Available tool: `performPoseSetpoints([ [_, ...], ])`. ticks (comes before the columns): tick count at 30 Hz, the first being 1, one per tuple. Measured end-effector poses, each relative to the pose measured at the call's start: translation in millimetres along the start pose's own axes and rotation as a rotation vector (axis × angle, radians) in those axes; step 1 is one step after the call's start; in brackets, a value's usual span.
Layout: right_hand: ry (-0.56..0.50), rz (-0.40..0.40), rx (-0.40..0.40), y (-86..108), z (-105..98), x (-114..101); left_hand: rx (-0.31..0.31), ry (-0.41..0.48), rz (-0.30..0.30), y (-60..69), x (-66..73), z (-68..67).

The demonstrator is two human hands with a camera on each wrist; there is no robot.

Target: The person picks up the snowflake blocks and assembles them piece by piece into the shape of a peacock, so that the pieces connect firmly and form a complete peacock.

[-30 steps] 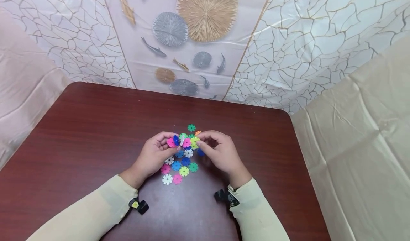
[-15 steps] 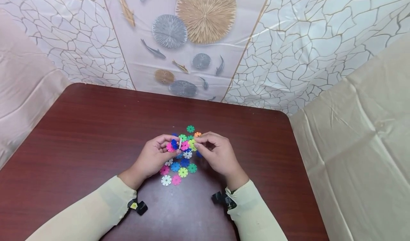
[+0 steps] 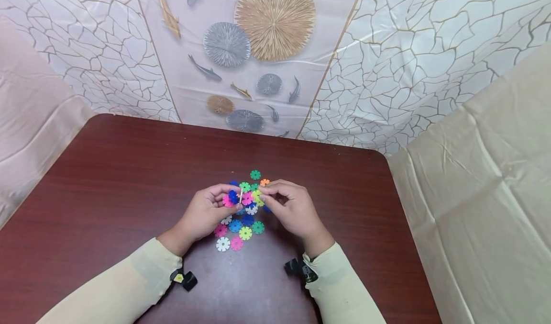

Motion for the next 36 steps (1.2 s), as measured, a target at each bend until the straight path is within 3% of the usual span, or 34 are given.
performPoseSetpoints([
  [9,0.007,-0.03,-0.017,1.9,-0.2,-3.3,-0.037,-0.014,-0.012,1.7,2.0,0.5],
  [20,0.006,-0.067,-0.04,1.5,-0.5,-9.3,-0.082,-0.026,0.023,1.5,4.3,1.3],
  [29,0.068,-0.078,-0.07,1.4,-1.4,-16.1,-0.083,-0.063,0.042,2.4,5.6,1.4],
  [36,0.095,-0.109,-0.054,1.2,0.1,-22.7,-0.08,-0.038,0.039,3.9,6.6,1.9],
])
Point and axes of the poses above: each hand's wrist, its own y-axis away from the middle knuckle, its own z-axis out of the palm, x = y × z, the point moved 7 cm from there along -y, towards the middle knuckle
